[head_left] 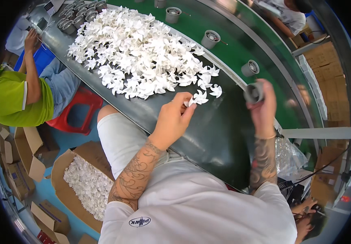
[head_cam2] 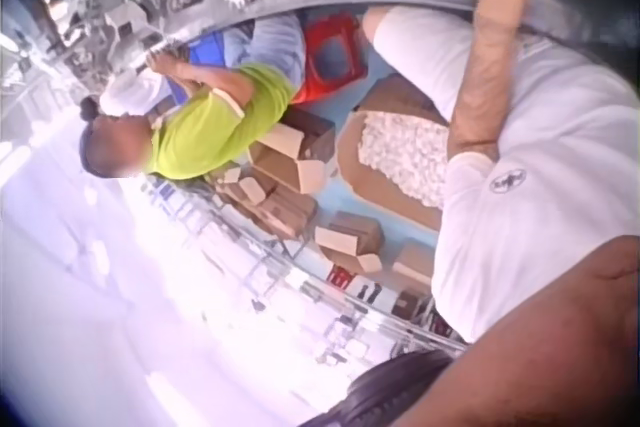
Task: Assembling white plastic parts into metal cylindrical housings on an assembly line.
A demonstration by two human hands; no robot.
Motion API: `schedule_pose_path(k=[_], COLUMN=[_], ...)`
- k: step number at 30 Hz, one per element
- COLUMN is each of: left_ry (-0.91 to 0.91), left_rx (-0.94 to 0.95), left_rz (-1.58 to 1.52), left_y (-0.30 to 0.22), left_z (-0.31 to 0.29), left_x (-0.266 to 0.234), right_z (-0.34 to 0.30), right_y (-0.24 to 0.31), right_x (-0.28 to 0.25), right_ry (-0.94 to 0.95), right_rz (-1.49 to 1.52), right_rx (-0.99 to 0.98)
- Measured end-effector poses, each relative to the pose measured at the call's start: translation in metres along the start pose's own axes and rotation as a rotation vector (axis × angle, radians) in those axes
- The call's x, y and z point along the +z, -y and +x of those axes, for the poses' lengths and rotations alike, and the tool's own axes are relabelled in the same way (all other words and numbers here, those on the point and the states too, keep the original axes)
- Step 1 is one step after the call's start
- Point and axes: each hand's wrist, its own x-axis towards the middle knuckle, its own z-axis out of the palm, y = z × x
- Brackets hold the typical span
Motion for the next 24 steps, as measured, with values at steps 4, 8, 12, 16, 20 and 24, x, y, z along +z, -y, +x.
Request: schedule_pose_path(k=[4,8,12,16,20,24], left_ry=[0.179,0.169,0.056,0.066,0.053,0.01], left_rx=[0.021,0.269,0.325,0.286,0.225,0.296], left_rz=[-0.485,-0.161,-0.049,-0.099,-0.11,-0.082], left_y=[-0.004,-0.016,-0.006,-0.006,-0.006,-0.003], left_z=[-0.027,-0.033,-0.03,-0.035,-0.036,-0.037], left_x=[-0.006,-0.003,0.001,0.004,0.005,0.005], right_z=[-0.061,-0.083,-0.076,-0.076,-0.075,-0.076], right_y=[-0.039,-0.05,-0.047,-0.049,-0.05,-0.05], right_x=[0.052,0.068,0.07,0.069,0.065,0.065], right_ry=[0.294,0.329,0.427,0.433,0.464,0.47], right_rz=[0.206,0.013,-0.101,-0.15,-0.226,-0.259], right_rx=[0.337,0.286,0.257,0.244,0.203,0.169])
